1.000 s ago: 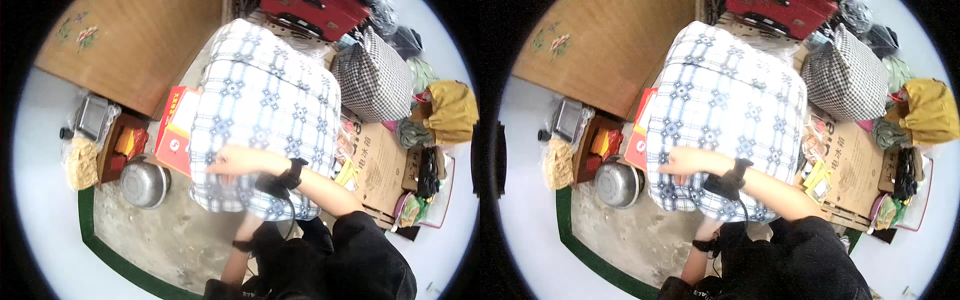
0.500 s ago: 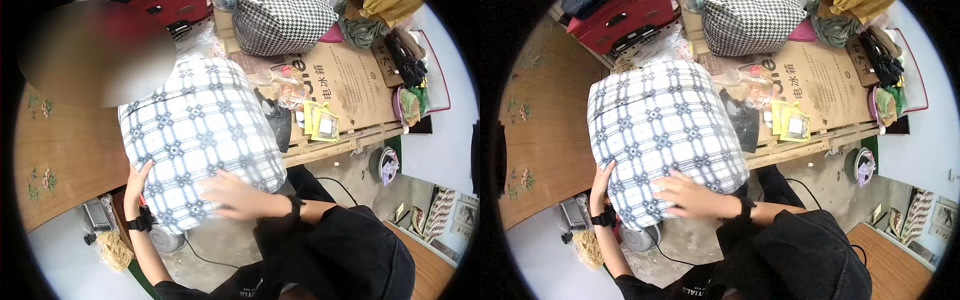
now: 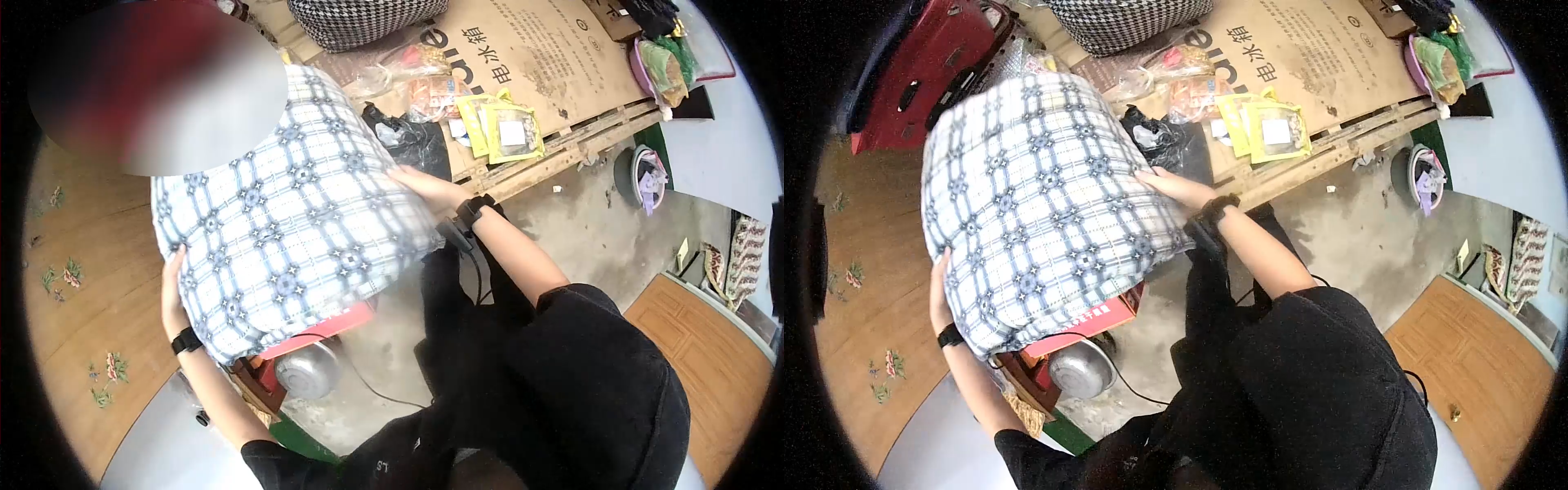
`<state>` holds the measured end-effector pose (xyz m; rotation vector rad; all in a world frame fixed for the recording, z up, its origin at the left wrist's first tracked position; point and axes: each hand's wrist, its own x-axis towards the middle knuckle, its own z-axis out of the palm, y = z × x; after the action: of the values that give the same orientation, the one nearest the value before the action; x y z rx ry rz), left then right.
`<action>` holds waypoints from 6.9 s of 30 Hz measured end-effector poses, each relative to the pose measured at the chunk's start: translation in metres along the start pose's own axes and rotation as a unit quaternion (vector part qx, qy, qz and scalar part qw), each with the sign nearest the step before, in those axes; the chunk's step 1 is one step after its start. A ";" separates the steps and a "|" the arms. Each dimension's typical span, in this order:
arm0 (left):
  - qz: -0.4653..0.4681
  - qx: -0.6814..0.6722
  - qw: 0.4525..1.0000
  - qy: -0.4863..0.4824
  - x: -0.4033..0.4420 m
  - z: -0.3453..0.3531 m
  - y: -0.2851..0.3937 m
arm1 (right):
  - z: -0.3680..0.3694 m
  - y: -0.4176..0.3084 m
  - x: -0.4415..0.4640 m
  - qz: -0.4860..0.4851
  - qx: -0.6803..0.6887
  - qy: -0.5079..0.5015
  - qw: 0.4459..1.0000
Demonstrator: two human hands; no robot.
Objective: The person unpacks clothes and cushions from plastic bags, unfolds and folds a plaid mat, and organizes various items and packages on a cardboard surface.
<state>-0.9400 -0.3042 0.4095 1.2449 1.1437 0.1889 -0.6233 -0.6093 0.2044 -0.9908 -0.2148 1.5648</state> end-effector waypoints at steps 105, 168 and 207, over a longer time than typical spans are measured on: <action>0.042 0.134 0.987 0.075 0.198 0.664 -0.201 | -0.392 -0.156 0.026 -0.326 -0.625 0.065 0.706; 0.091 0.129 0.965 -0.211 0.052 0.753 -0.074 | -0.565 -0.082 -0.359 -0.201 0.281 0.457 0.819; 0.560 0.440 0.701 -0.040 0.355 1.451 0.116 | -0.988 -0.248 -0.461 -0.162 0.080 0.355 0.917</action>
<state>0.3813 -0.9537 0.1314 2.6984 0.1586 0.5157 0.1989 -1.3282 -0.0356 -1.2539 0.2465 0.8339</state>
